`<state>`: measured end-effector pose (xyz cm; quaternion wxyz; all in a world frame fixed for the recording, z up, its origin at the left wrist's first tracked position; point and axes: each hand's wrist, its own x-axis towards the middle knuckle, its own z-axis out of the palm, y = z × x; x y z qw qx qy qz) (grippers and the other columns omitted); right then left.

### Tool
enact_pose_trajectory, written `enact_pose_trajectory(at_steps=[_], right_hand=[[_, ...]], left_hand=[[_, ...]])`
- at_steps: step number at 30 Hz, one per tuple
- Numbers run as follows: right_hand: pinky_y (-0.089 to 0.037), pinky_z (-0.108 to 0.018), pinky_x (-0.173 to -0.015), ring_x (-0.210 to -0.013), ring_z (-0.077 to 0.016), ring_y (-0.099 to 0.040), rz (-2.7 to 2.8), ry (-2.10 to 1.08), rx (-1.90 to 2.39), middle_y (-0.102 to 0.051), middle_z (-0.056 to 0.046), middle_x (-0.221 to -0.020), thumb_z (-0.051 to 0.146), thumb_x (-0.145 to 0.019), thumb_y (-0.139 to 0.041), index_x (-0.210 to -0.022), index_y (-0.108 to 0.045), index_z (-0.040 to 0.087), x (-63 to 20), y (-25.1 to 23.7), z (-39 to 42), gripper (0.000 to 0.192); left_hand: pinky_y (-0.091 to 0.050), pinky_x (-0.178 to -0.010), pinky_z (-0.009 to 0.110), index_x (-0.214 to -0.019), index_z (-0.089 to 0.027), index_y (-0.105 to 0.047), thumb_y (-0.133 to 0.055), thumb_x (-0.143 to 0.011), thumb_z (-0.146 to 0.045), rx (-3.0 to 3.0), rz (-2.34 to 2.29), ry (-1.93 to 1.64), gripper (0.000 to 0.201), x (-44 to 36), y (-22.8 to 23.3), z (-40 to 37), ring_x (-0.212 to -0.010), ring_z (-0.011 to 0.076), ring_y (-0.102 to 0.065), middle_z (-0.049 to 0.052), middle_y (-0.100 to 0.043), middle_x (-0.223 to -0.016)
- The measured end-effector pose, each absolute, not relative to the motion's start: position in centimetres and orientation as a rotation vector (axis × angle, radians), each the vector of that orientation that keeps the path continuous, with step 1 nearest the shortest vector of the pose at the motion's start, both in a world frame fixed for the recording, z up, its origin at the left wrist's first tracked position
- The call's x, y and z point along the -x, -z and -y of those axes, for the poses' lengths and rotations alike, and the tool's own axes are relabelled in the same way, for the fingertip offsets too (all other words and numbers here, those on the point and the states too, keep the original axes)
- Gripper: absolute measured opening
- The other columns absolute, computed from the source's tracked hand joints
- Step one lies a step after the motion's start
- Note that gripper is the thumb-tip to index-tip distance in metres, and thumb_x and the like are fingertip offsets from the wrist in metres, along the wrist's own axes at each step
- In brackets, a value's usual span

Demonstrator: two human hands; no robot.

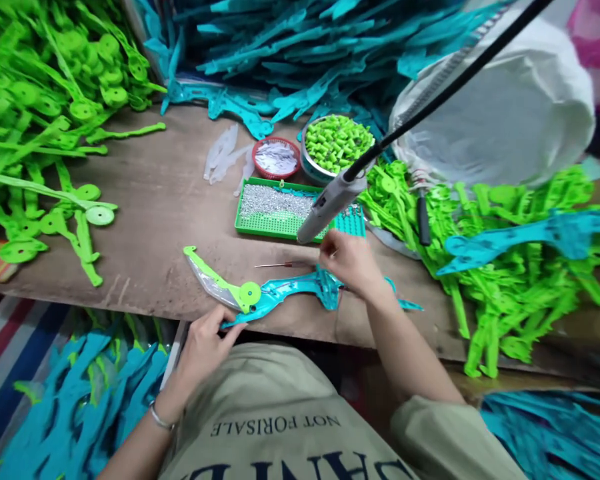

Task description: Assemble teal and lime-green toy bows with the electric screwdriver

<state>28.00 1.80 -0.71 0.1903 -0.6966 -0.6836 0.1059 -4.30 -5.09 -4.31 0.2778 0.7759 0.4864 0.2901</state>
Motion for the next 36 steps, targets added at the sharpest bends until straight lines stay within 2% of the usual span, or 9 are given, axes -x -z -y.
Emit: enact_pose_trajectory(at_steps=[10, 17, 20, 22, 24, 26, 30, 32, 36], right_hand=[[-0.057, -0.033, -0.074, -0.074, -0.0166, -0.071, 1.393, -0.176, 1.669, -0.078, -0.002, -0.084, 0.023, -0.085, -0.060, -0.087, -0.068, 0.022, -34.3, 0.7, -4.1, 0.008], [-0.061, -0.037, -0.072, -0.071, -0.0212, -0.074, 1.540, -0.260, 1.719, -0.079, -0.005, -0.083, 0.035, -0.088, -0.065, -0.089, -0.074, 0.022, -35.8, 1.9, 0.3, 0.016], [-0.061, -0.042, -0.080, -0.084, -0.0246, -0.076, 1.709, -0.321, 1.629, -0.080, -0.007, -0.093, 0.030, -0.089, -0.063, -0.096, -0.076, 0.022, -33.5, 2.8, -0.9, 0.017], [-0.060, -0.043, -0.086, -0.095, -0.0267, -0.075, 1.825, -0.374, 1.559, -0.080, -0.010, -0.100, 0.022, -0.087, -0.061, -0.101, -0.076, 0.020, -31.2, 3.2, -2.6, 0.021], [-0.059, -0.042, -0.087, -0.098, -0.0274, -0.074, 1.906, -0.445, 1.525, -0.079, -0.011, -0.102, 0.013, -0.082, -0.058, -0.100, -0.075, 0.018, -29.1, 3.6, -4.5, 0.026], [-0.058, -0.038, -0.081, -0.091, -0.0261, -0.073, 1.951, -0.506, 1.521, -0.078, -0.011, -0.096, 0.007, -0.077, -0.056, -0.094, -0.075, 0.017, -27.6, 4.0, -6.1, 0.027], [-0.057, -0.036, -0.080, -0.085, -0.0233, -0.070, 1.977, -0.517, 1.505, -0.076, -0.008, -0.088, 0.007, -0.082, -0.056, -0.090, -0.075, 0.018, -26.3, 5.0, -7.5, 0.024], [-0.056, -0.038, -0.085, -0.090, -0.0237, -0.070, 1.981, -0.504, 1.494, -0.076, -0.008, -0.090, 0.010, -0.088, -0.056, -0.091, -0.076, 0.020, -26.2, 5.5, -7.1, 0.023], [-0.057, -0.038, -0.082, -0.086, -0.0237, -0.068, 2.019, -0.508, 1.446, -0.073, -0.009, -0.084, 0.013, -0.091, -0.058, -0.093, -0.079, 0.022, -25.9, 6.2, -5.8, 0.023]], left_hand=[[-0.055, -0.057, 0.024, -0.077, -0.022, -0.062, -0.068, -0.091, -0.047, -2.166, -1.328, -0.744, 0.029, 6.5, 3.6, 2.2, -0.054, 0.0135, -0.066, -0.003, -0.070, -0.067], [-0.057, -0.072, 0.032, -0.084, -0.022, -0.065, -0.071, -0.090, -0.046, -2.260, -1.479, -0.897, 0.026, 7.6, 1.0, -0.1, -0.077, 0.0199, -0.068, 0.002, -0.069, -0.082], [-0.058, -0.085, 0.036, -0.108, -0.019, -0.063, -0.069, -0.092, -0.041, -2.244, -1.442, -1.015, 0.028, 2.8, -0.2, -1.8, -0.093, 0.0222, -0.069, 0.007, -0.070, -0.100], [-0.054, -0.101, 0.044, -0.134, -0.016, -0.053, -0.068, -0.093, -0.038, -2.245, -1.272, -1.070, 0.048, -1.9, -0.4, -3.7, -0.119, 0.0271, -0.064, 0.015, -0.066, -0.127], [-0.047, -0.112, 0.051, -0.142, -0.015, -0.044, -0.073, -0.089, -0.038, -2.211, -1.151, -1.116, 0.065, -6.6, 0.0, -6.1, -0.136, 0.0326, -0.054, 0.020, -0.057, -0.142], [-0.050, -0.108, 0.050, -0.137, -0.017, -0.047, -0.075, -0.088, -0.038, -2.143, -1.077, -1.083, 0.061, -10.1, 0.6, -8.2, -0.128, 0.0313, -0.060, 0.017, -0.062, -0.134], [-0.055, -0.086, 0.038, -0.103, -0.019, -0.057, -0.067, -0.095, -0.034, -2.093, -1.105, -0.960, 0.020, -11.5, 1.0, -9.9, -0.093, 0.0228, -0.067, 0.006, -0.069, -0.096], [-0.054, -0.080, 0.035, -0.095, -0.020, -0.057, -0.067, -0.095, -0.040, -2.071, -1.191, -1.013, 0.022, -9.6, 0.6, -9.7, -0.085, 0.0210, -0.065, 0.003, -0.067, -0.088], [-0.053, -0.074, 0.032, -0.100, -0.020, -0.060, -0.063, -0.095, -0.053, -1.993, -1.335, -1.159, 0.033, -4.0, -0.8, -8.9, -0.081, 0.0193, -0.066, 0.003, -0.069, -0.088]])
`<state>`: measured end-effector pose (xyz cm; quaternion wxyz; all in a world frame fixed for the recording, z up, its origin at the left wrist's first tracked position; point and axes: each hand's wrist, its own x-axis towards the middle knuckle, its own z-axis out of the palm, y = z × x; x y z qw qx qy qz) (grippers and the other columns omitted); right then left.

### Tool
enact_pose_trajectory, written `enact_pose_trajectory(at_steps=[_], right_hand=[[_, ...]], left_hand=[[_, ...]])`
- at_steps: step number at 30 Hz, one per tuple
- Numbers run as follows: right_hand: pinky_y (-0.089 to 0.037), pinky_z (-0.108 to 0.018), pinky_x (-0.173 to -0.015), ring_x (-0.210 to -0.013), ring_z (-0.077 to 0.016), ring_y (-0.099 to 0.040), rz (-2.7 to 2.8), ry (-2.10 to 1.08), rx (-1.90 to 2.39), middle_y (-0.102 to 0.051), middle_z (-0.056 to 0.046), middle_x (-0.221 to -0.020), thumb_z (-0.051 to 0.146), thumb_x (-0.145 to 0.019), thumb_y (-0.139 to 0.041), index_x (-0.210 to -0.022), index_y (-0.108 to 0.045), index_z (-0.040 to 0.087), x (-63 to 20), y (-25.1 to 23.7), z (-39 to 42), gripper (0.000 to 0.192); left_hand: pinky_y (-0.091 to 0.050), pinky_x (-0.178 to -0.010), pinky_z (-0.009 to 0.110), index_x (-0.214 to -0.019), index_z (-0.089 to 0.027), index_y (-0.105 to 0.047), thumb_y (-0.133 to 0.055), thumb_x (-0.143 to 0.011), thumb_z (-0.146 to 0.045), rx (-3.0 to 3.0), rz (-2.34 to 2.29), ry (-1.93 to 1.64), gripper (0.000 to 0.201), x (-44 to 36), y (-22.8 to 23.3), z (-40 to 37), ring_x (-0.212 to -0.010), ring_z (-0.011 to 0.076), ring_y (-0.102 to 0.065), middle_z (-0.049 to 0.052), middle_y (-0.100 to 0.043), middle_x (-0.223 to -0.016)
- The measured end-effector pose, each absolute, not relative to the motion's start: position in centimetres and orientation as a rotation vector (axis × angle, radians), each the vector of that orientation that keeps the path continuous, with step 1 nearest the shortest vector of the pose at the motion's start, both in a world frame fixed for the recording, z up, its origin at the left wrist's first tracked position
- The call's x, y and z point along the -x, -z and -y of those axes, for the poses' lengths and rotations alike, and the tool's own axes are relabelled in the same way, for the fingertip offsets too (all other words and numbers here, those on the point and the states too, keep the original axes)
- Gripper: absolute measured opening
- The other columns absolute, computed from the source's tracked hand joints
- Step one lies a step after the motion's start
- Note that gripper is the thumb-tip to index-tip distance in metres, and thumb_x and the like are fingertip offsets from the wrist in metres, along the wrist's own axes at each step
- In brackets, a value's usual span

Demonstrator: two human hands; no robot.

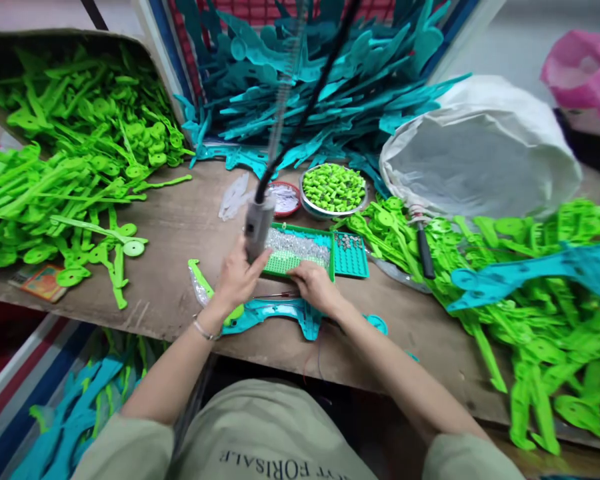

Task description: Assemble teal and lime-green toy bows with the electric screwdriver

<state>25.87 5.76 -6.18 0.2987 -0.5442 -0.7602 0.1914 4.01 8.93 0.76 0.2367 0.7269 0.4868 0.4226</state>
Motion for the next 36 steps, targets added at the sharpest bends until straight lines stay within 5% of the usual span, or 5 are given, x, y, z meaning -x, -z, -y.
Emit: enact_pose_trajectory(at_steps=[11, 14, 18, 23, 36], right_hand=[[-0.059, -0.042, -0.085, -0.087, -0.0231, -0.072, 2.115, -0.635, 1.358, -0.078, -0.007, -0.089, 0.022, -0.091, -0.064, -0.095, -0.080, 0.023, -27.3, 4.8, -6.7, 0.016], [-0.053, -0.054, -0.106, -0.119, -0.0280, -0.069, 2.139, -0.624, 1.282, -0.076, -0.010, -0.123, 0.039, -0.097, -0.062, -0.117, -0.076, 0.025, -27.1, 3.8, -8.5, 0.029], [-0.029, -0.058, -0.128, -0.156, -0.0298, -0.036, 2.344, -0.673, 1.158, -0.047, -0.010, -0.162, 0.051, -0.103, -0.050, -0.150, -0.055, 0.022, -23.8, 3.6, -12.7, 0.055], [-0.018, -0.056, -0.133, -0.159, -0.0309, -0.025, 2.497, -0.730, 1.237, -0.037, -0.008, -0.166, 0.054, -0.102, -0.050, -0.156, -0.048, 0.022, -21.6, 4.6, -14.9, 0.062], [-0.021, -0.058, -0.132, -0.159, -0.0294, -0.022, 2.415, -0.650, 1.455, -0.031, -0.007, -0.169, 0.066, -0.099, -0.047, -0.162, -0.035, 0.027, -29.5, 5.3, -6.9, 0.075]], left_hand=[[-0.056, -0.071, 0.030, -0.107, -0.019, -0.064, -0.064, -0.094, -0.057, -1.909, -1.514, -1.243, 0.040, 1.4, -2.1, -7.7, -0.083, 0.0198, -0.071, 0.006, -0.074, -0.093], [-0.057, -0.073, 0.031, -0.106, -0.019, -0.065, -0.066, -0.093, -0.055, -1.893, -1.490, -1.213, 0.039, 1.1, -1.9, -7.4, -0.083, 0.0192, -0.071, 0.006, -0.075, -0.094], [-0.057, -0.078, 0.032, -0.107, -0.019, -0.066, -0.067, -0.093, -0.054, -1.871, -1.432, -1.159, 0.038, 0.3, -1.6, -7.2, -0.087, 0.0199, -0.072, 0.006, -0.075, -0.097], [-0.057, -0.085, 0.031, -0.114, -0.020, -0.067, -0.067, -0.094, -0.051, -1.862, -1.337, -1.099, 0.037, 0.0, -1.9, -6.9, -0.097, 0.0200, -0.071, 0.005, -0.076, -0.107], [-0.057, -0.080, 0.032, -0.111, -0.020, -0.070, -0.068, -0.092, -0.048, -1.853, -1.301, -1.103, 0.033, 1.7, -2.2, -7.0, -0.091, 0.0192, -0.070, 0.005, -0.075, -0.101]])
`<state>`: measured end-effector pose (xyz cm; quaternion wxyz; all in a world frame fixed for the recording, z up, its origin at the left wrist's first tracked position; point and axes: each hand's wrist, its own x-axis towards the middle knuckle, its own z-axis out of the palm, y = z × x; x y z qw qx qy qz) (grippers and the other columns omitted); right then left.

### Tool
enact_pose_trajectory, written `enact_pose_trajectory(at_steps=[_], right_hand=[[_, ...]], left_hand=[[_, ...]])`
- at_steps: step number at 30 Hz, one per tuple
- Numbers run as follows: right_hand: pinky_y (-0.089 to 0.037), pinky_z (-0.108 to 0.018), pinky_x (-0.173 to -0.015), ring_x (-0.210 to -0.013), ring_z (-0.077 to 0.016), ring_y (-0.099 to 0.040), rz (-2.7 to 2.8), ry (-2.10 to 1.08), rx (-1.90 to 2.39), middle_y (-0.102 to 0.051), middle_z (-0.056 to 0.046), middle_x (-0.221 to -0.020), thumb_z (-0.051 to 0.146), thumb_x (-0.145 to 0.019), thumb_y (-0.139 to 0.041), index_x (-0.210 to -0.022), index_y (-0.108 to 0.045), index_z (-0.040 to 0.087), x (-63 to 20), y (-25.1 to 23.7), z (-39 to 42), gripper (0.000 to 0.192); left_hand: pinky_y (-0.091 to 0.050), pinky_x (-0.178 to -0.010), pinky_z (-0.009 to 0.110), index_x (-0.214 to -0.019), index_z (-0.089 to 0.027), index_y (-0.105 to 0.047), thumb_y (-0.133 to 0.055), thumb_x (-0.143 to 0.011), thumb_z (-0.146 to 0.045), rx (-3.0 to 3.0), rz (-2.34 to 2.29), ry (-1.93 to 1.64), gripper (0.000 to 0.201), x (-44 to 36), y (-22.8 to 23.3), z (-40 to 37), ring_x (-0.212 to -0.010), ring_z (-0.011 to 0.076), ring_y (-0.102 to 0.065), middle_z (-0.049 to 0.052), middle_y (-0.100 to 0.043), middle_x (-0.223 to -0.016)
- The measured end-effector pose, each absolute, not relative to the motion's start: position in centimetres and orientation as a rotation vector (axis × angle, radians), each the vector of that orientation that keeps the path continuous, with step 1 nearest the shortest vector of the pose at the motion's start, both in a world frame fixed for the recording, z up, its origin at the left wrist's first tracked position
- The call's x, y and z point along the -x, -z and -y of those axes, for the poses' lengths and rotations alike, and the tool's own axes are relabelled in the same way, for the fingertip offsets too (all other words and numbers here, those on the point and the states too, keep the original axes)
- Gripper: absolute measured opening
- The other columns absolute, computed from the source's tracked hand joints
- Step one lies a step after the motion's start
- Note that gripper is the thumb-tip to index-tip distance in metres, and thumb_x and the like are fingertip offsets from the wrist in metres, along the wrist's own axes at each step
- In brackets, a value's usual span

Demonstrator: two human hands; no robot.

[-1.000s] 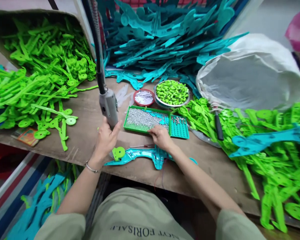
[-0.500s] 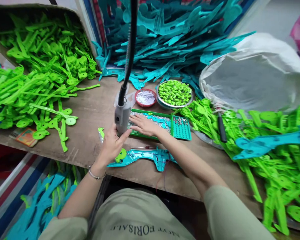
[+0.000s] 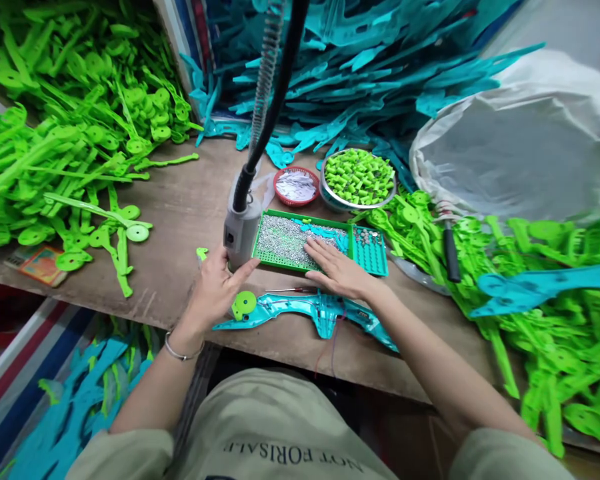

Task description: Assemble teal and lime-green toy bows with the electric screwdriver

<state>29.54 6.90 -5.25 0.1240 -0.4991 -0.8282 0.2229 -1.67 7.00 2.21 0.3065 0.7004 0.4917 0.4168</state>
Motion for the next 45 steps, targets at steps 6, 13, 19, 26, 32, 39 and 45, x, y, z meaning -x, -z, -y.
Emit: enact_pose_trajectory(at_steps=[6, 13, 19, 26, 32, 39, 45], right_hand=[[-0.012, -0.055, -0.133, -0.161, -0.0301, -0.012, 2.622, -0.809, 1.211, -0.019, -0.010, -0.171, 0.077, -0.097, -0.035, -0.165, -0.028, 0.018, -23.4, 4.3, -10.7, 0.090], [-0.026, -0.058, -0.130, -0.159, -0.0315, -0.025, 2.682, -0.829, 0.992, -0.037, -0.008, -0.166, 0.069, -0.102, -0.034, -0.156, -0.048, 0.021, -25.4, 3.6, -10.5, 0.073], [-0.026, -0.068, -0.127, -0.155, -0.0383, -0.033, 2.740, -0.586, 1.304, -0.042, -0.007, -0.163, 0.067, -0.100, -0.041, -0.151, -0.054, 0.024, -32.7, 2.6, -5.9, 0.068], [-0.030, -0.060, -0.128, -0.157, -0.0375, -0.026, 2.674, -0.527, 1.384, -0.031, -0.019, -0.167, 0.074, -0.097, -0.038, -0.160, -0.038, 0.008, -30.6, 3.7, -5.1, 0.091], [-0.026, -0.059, -0.130, -0.160, -0.0318, -0.020, 2.628, -0.708, 1.129, -0.030, -0.013, -0.168, 0.075, -0.097, -0.037, -0.160, -0.039, 0.017, -23.7, 4.0, -9.5, 0.086], [-0.028, -0.059, -0.129, -0.157, -0.0315, -0.030, 2.632, -0.708, 1.029, -0.043, -0.009, -0.163, 0.068, -0.101, -0.040, -0.151, -0.054, 0.020, -22.3, 3.7, -10.8, 0.071], [-0.036, -0.057, -0.126, -0.151, -0.0338, -0.043, 2.674, -0.615, 1.243, -0.052, -0.011, -0.157, 0.066, -0.101, -0.041, -0.146, -0.060, 0.018, -30.4, 2.7, -6.7, 0.069]], left_hand=[[-0.057, -0.085, 0.033, -0.111, -0.020, -0.070, -0.072, -0.090, -0.046, -1.791, -1.270, -1.053, 0.033, 1.0, -2.4, -6.6, -0.096, 0.0209, -0.072, 0.006, -0.076, -0.106], [-0.058, -0.084, 0.031, -0.112, -0.020, -0.070, -0.072, -0.090, -0.047, -1.771, -1.229, -1.059, 0.035, -0.1, -2.1, -7.0, -0.095, 0.0197, -0.071, 0.006, -0.077, -0.106], [-0.059, -0.085, 0.034, -0.114, -0.021, -0.070, -0.074, -0.088, -0.046, -1.744, -1.220, -1.103, 0.036, -0.2, -1.7, -7.4, -0.095, 0.0196, -0.071, 0.006, -0.076, -0.105], [-0.058, -0.085, 0.033, -0.112, -0.021, -0.071, -0.075, -0.088, -0.045, -1.724, -1.232, -1.071, 0.034, -0.1, -1.7, -7.2, -0.092, 0.0188, -0.070, 0.005, -0.077, -0.102], [-0.058, -0.083, 0.033, -0.106, -0.020, -0.072, -0.077, -0.085, -0.043, -1.690, -1.242, -1.069, 0.032, -0.1, -2.0, -6.9, -0.092, 0.0197, -0.071, 0.006, -0.077, -0.103], [-0.058, -0.082, 0.032, -0.102, -0.020, -0.072, -0.078, -0.083, -0.046, -1.672, -1.224, -1.063, 0.033, -0.4, -2.3, -6.9, -0.092, 0.0207, -0.072, 0.006, -0.077, -0.099], [-0.056, -0.070, 0.029, -0.106, -0.022, -0.073, -0.077, -0.083, -0.043, -1.664, -1.242, -1.029, 0.031, -0.5, -1.9, -7.0, -0.078, 0.0159, -0.066, 0.002, -0.075, -0.095]])
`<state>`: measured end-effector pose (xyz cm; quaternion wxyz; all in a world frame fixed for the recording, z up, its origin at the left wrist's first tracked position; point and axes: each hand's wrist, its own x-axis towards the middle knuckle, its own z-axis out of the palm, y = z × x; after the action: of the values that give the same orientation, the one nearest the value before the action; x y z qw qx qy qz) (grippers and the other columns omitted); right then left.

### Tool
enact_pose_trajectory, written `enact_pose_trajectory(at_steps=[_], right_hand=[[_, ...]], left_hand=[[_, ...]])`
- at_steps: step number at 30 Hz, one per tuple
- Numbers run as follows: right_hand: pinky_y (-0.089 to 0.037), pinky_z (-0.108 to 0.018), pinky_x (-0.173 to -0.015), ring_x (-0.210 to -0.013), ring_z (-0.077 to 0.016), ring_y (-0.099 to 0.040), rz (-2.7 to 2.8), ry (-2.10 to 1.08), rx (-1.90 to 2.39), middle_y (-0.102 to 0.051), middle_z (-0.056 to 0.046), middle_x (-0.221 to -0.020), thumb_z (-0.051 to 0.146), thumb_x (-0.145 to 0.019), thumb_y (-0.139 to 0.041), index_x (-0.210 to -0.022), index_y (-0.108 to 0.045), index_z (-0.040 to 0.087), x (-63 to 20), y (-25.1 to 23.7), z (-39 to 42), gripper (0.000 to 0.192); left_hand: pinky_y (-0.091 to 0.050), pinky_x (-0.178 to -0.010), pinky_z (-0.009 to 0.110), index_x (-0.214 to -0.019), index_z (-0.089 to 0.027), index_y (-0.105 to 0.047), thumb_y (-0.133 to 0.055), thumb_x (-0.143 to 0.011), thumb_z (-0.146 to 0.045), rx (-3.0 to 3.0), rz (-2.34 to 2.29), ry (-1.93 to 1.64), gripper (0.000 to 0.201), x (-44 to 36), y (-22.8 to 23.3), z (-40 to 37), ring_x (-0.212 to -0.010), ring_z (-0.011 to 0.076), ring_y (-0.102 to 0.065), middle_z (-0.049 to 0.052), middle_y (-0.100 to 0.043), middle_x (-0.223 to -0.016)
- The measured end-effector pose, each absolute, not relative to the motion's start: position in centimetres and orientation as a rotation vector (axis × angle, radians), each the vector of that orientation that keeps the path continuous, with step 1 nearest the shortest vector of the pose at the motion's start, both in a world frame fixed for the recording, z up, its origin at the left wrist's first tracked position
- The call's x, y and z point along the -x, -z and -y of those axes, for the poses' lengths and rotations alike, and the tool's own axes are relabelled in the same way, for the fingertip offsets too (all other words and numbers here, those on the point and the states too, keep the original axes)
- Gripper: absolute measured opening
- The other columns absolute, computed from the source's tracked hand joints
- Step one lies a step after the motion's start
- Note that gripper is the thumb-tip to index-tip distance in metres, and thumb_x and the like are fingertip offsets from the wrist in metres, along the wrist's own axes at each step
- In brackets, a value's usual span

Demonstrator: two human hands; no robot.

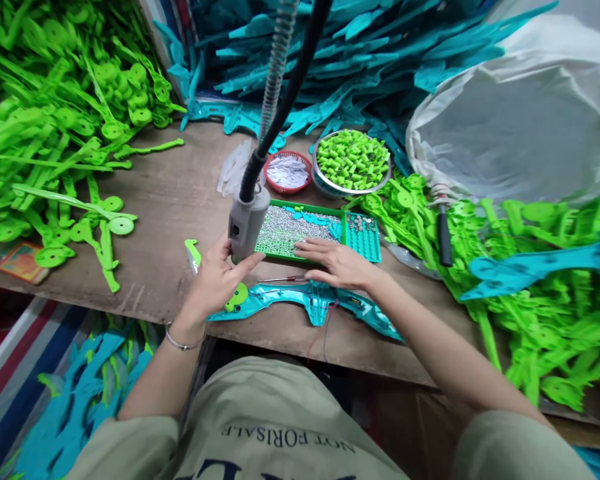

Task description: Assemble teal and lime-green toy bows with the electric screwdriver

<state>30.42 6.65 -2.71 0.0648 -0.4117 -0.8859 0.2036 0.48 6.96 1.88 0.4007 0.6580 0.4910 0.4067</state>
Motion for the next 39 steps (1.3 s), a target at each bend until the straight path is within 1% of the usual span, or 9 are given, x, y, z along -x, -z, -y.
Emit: enact_pose_trajectory(at_steps=[3, 6, 12, 15, 22, 26, 29, 35, 39], right_hand=[[-0.032, -0.061, -0.128, -0.146, -0.0355, -0.049, 2.655, -0.495, 1.431, -0.056, -0.006, -0.155, 0.069, -0.100, -0.039, -0.145, -0.061, 0.027, -33.0, 2.3, -4.7, 0.066], [-0.025, -0.065, -0.130, -0.143, -0.0367, -0.053, 2.611, -0.451, 1.519, -0.060, -0.001, -0.151, 0.075, -0.096, -0.039, -0.155, -0.048, 0.037, -33.1, 2.4, -3.6, 0.071], [-0.037, -0.059, -0.125, -0.147, -0.0360, -0.048, 2.613, -0.523, 1.406, -0.051, -0.018, -0.157, 0.073, -0.098, -0.036, -0.147, -0.057, 0.015, -29.1, 3.1, -5.2, 0.079], [-0.043, -0.057, -0.121, -0.148, -0.0345, -0.047, 2.595, -0.577, 1.250, -0.052, -0.019, -0.156, 0.070, -0.100, -0.039, -0.144, -0.060, 0.013, -25.6, 3.1, -7.5, 0.074], [-0.026, -0.065, -0.127, -0.157, -0.0353, -0.029, 2.638, -0.551, 1.187, -0.043, -0.012, -0.163, 0.061, -0.103, -0.042, -0.152, -0.051, 0.016, -20.2, 3.2, -11.3, 0.068], [-0.032, -0.056, -0.128, -0.154, -0.0321, -0.039, 2.645, -0.600, 1.158, -0.047, -0.013, -0.161, 0.065, -0.102, -0.040, -0.151, -0.054, 0.014, -24.4, 3.4, -9.4, 0.072], [-0.036, -0.059, -0.125, -0.149, -0.0336, -0.045, 2.654, -0.547, 1.252, -0.054, -0.010, -0.156, 0.069, -0.100, -0.039, -0.147, -0.059, 0.020, -29.1, 2.9, -7.0, 0.071], [-0.045, -0.062, -0.119, -0.121, -0.0337, -0.070, 2.654, -0.352, 1.521, -0.076, -0.005, -0.127, 0.079, -0.097, -0.028, -0.109, -0.079, 0.029, -33.3, 1.2, -4.0, 0.073], [-0.042, -0.061, -0.121, -0.124, -0.0335, -0.069, 2.642, -0.386, 1.470, -0.074, -0.006, -0.130, 0.079, -0.097, -0.027, -0.118, -0.077, 0.027, -31.4, 1.8, -4.4, 0.075]], left_hand=[[-0.055, -0.071, 0.030, -0.108, -0.024, -0.072, -0.076, -0.083, -0.042, -1.666, -1.221, -1.042, 0.031, -0.5, -1.7, -7.0, -0.080, 0.0158, -0.065, 0.001, -0.075, -0.095], [-0.056, -0.068, 0.030, -0.104, -0.024, -0.073, -0.077, -0.082, -0.042, -1.657, -1.219, -1.052, 0.029, -0.4, -1.6, -6.9, -0.078, 0.0164, -0.065, 0.002, -0.075, -0.092], [-0.058, -0.069, 0.030, -0.102, -0.023, -0.073, -0.079, -0.081, -0.043, -1.646, -1.231, -1.064, 0.030, -0.2, -1.6, -6.8, -0.081, 0.0178, -0.068, 0.004, -0.077, -0.094], [-0.059, -0.070, 0.030, -0.098, -0.020, -0.073, -0.080, -0.080, -0.048, -1.652, -1.252, -1.061, 0.033, -0.2, -1.9, -6.8, -0.080, 0.0186, -0.070, 0.004, -0.077, -0.091], [-0.060, -0.079, 0.032, -0.099, -0.018, -0.071, -0.080, -0.080, -0.052, -1.659, -1.216, -1.023, 0.040, -0.2, -2.5, -6.9, -0.089, 0.0211, -0.072, 0.006, -0.078, -0.098], [-0.061, -0.084, 0.035, -0.098, -0.019, -0.073, -0.081, -0.080, -0.051, -1.677, -1.188, -1.045, 0.038, -0.3, -2.3, -6.9, -0.092, 0.0215, -0.072, 0.006, -0.077, -0.098], [-0.061, -0.080, 0.034, -0.100, -0.019, -0.073, -0.081, -0.080, -0.048, -1.626, -1.190, -1.056, 0.035, -0.3, -2.1, -6.9, -0.090, 0.0210, -0.072, 0.007, -0.078, -0.099], [-0.061, -0.082, 0.034, -0.103, -0.021, -0.074, -0.081, -0.079, -0.041, -1.591, -1.184, -1.060, 0.032, -0.4, -1.8, -6.9, -0.093, 0.0206, -0.071, 0.007, -0.078, -0.102], [-0.061, -0.077, 0.032, -0.100, -0.021, -0.073, -0.081, -0.079, -0.041, -1.584, -1.180, -1.067, 0.031, -0.3, -1.9, -6.8, -0.089, 0.0198, -0.071, 0.005, -0.078, -0.098]])
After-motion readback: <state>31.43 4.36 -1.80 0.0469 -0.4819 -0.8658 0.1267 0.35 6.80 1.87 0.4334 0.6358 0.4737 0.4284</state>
